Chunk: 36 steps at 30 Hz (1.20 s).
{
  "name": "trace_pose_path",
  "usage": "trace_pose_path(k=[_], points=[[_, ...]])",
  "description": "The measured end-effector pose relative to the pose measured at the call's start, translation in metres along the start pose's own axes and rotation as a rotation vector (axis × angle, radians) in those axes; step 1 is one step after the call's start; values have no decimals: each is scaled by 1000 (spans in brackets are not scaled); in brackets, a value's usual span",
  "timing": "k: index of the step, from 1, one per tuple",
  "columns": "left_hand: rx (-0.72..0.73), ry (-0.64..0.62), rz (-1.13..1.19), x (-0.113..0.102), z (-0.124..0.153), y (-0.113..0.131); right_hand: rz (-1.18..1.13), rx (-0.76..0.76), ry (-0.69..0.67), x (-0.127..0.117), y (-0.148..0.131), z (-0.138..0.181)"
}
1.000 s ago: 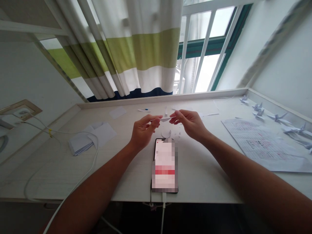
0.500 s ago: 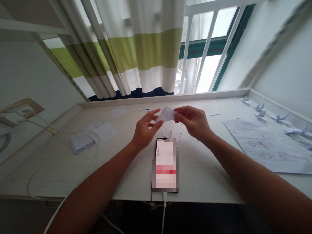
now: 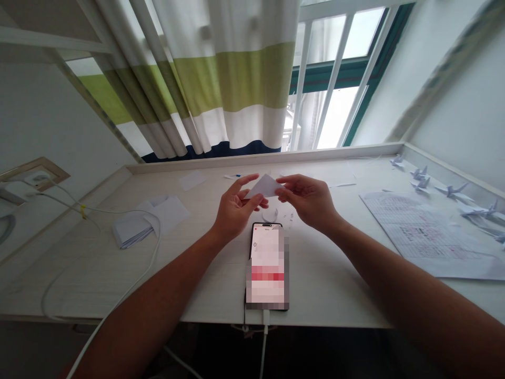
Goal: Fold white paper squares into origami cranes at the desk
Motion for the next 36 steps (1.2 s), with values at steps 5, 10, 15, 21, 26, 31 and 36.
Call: trace_pose_path(k=[5,10,15,21,26,31,36], points=[[-36,-20,-17,1,0,-3,184,-57,-29,-1,0,1],[-95,-5,36,2,0,-5,182,-115,-54,0,0,0],[-156,-12,102,1,-1,-3,169,-179,-83,0,-6,1],[-158,-17,45,-1,-5,-1,122,-135,-34,0,-6,1],[-135,-18,124,1,-8,-3,-103,61,-94,0,-1,-1],[-180,58,207,3,-8,-8,-279,233,-109,1,2,-3],[-181,132,209,3,-9,-5,-358,319,-177,4,-2,-1]])
Point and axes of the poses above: each hand's wrist, its own z-axis away from the middle knuckle, its own x-axis out of the palm, y = z × x, the point moved 1 cm from there along -z, towards the middle knuckle, and after that the axes turned 2 degrees about y, right-handed, at the moved point
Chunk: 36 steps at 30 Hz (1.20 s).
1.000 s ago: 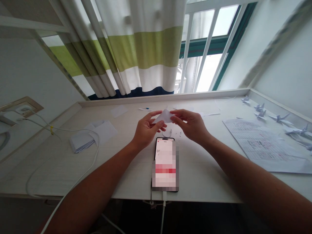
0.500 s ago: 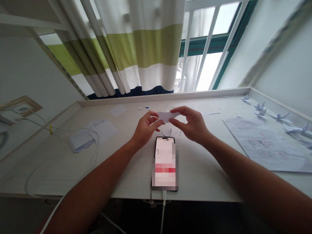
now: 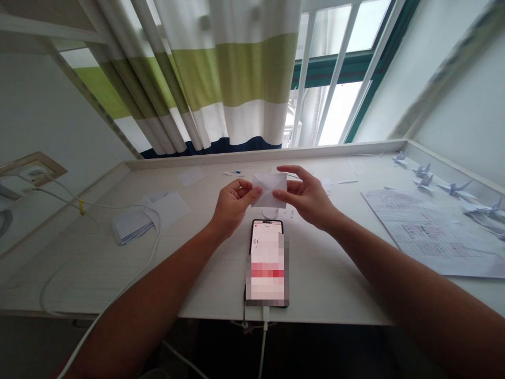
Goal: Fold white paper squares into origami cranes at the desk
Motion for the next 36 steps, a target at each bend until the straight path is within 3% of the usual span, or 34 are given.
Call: trace_pose_path(k=[9,21,28,32,36], points=[[176,-19,-62,0,1,9,70,-135,85,-1,6,-3],[-118,-59,80,-6,-4,0,-21,-78,105,-4,8,-5],[-86,-132,-86,-10,-5,0,110,7,73,-4,7,-4],[32,-114,-132,-12,-8,1,54,23,77,-6,10,-5],[-8,-141,-69,-14,-8,4,3,-12,66,-7,12,-7]])
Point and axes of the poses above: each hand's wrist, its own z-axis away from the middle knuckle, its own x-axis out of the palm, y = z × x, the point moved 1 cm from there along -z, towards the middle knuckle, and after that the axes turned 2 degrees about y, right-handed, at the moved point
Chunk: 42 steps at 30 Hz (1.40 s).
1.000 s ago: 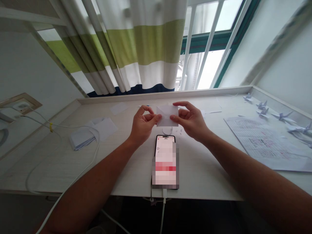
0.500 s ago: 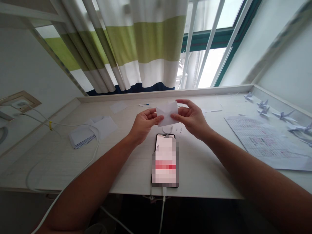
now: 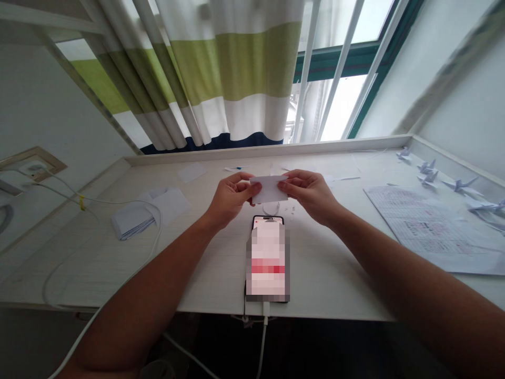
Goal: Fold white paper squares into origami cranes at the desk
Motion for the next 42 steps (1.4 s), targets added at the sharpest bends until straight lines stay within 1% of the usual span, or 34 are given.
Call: trace_pose_path(k=[2,5,8,12,15,20,26,31,34,38,42], points=[[-23,-32,34,-1,1,3,16,-13,-23,-1,-1,0],[-16,-69,66,0,3,6,22,-1,-35,-2,-4,0],[22,-76,0,3,5,5,2,18,-38,-1,-6,1],[86,-42,-101,7,5,2,21,23,-41,1,-3,1],[76,-23,-93,7,5,1,4,16,-41,0,0,1],[56,-35,-99,6,6,2,14,11,-46,-2,-2,1],[70,-48,-110,7,6,-1,126,12,-84,1,-5,3],[69,-95,-138,6,7,-4,182,-12,-45,3,-2,4],[46,-116,-152,5,7,-6,215,-21,-48,5,-1,4],[33,-98,-204,6,8,-8,253,-31,-57,6,-3,5],[45,-78,-216,7,8,-6,318,-10,-100,4,-5,5]])
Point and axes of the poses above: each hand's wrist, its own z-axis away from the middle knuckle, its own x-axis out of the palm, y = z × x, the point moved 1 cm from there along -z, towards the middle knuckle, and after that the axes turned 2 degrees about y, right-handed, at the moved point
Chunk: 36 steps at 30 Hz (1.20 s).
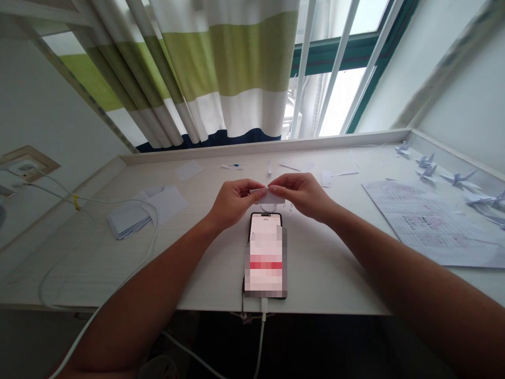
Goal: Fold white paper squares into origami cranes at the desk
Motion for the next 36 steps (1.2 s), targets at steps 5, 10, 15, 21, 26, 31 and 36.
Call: trace_pose_path(k=[5,10,15,21,26,31,36], points=[[-15,-1,-7,1,1,4,65,-15,11,-1,3,0],[26,31,-75,0,1,6,122,-51,-10,-3,4,0],[-9,21,-149,-3,1,11,146,-21,-12,-7,4,-1],[-7,10,-119,-7,-2,7,129,5,-11,-7,0,-1],[-17,77,-87,-10,-7,0,170,-21,0,-13,3,-5],[55,122,-202,-13,-7,3,247,-60,63,-14,3,-5],[114,115,-323,-14,-5,4,176,14,37,-13,3,-3]])
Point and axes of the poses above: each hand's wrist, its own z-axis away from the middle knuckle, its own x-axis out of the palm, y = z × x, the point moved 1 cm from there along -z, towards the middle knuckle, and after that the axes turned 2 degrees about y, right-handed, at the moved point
